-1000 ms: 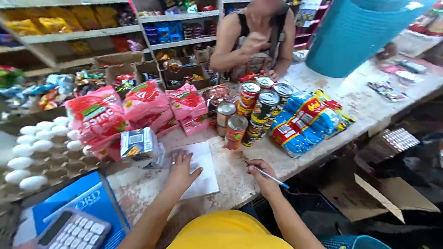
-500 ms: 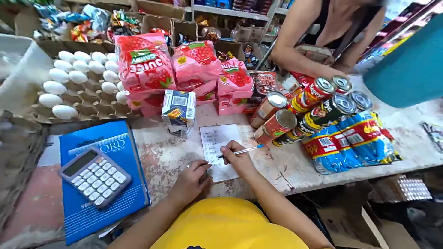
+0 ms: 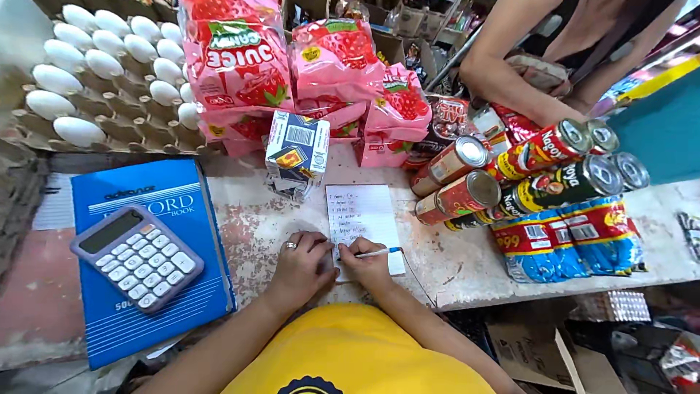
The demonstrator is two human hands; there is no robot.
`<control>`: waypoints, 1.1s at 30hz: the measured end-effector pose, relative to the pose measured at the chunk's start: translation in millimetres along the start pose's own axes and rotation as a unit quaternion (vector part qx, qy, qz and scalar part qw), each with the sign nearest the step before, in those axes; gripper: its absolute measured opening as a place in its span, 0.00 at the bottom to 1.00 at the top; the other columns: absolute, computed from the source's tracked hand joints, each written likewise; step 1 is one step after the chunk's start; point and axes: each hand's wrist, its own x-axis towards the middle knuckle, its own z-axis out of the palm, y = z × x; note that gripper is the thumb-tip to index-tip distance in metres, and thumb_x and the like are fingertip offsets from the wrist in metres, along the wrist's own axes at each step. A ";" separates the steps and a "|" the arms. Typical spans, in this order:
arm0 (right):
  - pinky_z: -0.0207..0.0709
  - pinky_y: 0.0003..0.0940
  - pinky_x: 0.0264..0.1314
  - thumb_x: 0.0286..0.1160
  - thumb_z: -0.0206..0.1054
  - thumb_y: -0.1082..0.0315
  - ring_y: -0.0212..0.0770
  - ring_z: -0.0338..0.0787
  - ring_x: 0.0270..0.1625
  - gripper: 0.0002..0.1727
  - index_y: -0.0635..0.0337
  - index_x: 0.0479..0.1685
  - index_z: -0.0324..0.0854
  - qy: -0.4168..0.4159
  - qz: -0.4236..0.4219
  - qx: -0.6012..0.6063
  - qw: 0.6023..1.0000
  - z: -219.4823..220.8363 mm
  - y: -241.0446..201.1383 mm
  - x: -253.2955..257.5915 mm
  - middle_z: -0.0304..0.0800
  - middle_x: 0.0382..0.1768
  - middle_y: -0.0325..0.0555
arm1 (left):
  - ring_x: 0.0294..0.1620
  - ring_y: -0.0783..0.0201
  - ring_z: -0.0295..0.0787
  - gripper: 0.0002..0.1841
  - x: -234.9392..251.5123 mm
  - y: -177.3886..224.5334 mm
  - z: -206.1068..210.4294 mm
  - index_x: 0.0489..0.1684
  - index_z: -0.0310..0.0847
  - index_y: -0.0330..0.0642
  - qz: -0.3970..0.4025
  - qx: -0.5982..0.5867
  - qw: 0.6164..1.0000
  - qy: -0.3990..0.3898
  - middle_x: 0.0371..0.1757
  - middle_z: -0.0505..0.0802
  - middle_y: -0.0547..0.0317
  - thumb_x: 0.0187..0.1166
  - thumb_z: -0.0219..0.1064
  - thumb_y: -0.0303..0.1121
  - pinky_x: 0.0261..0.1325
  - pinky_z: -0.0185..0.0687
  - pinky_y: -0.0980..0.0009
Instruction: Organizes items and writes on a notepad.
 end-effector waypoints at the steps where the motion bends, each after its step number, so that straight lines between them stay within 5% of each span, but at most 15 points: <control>1: 0.65 0.15 0.24 0.67 0.71 0.72 0.17 0.72 0.19 0.18 0.59 0.10 0.75 0.004 -0.010 -0.009 1.000 1.3 1.1 -0.7 0.76 0.13 0.30 | 0.70 0.37 0.81 0.23 0.0 0.5 -0.3 0.57 0.91 0.46 -0.002 0.002 1.000 -0.002 0.63 0.91 0.48 0.69 0.74 0.50 0.62 0.78 0.36; 15: 0.68 0.14 0.25 0.66 0.70 0.75 0.16 0.73 0.19 0.17 0.54 0.10 0.74 -0.003 0.041 0.017 0.999 -10.0 -8.3 4.2 0.75 0.13 0.25 | 0.71 0.31 0.79 0.24 -0.5 7.7 -5.5 0.58 0.89 0.51 -0.003 -0.003 1.000 -0.024 0.68 0.86 0.39 0.63 0.80 0.47 0.63 0.75 0.33; 20: 0.66 0.14 0.24 0.68 0.70 0.73 0.15 0.71 0.19 0.18 0.56 0.10 0.74 0.010 0.039 -0.008 0.999 -8.0 -5.5 2.4 0.74 0.13 0.26 | 0.77 0.31 0.74 0.16 -0.3 10.2 -9.8 0.55 0.92 0.58 -0.002 -0.008 0.997 -0.075 0.74 0.84 0.40 0.71 0.74 0.46 0.68 0.68 0.28; 33: 0.65 0.13 0.24 0.66 0.69 0.75 0.15 0.71 0.19 0.18 0.56 0.09 0.73 0.007 0.027 -0.001 1.000 -8.0 -5.5 1.3 0.74 0.13 0.26 | 0.79 0.31 0.71 0.19 -1.1 11.4 -8.8 0.58 0.91 0.57 -0.007 0.017 0.996 -0.087 0.78 0.81 0.42 0.70 0.74 0.48 0.70 0.67 0.28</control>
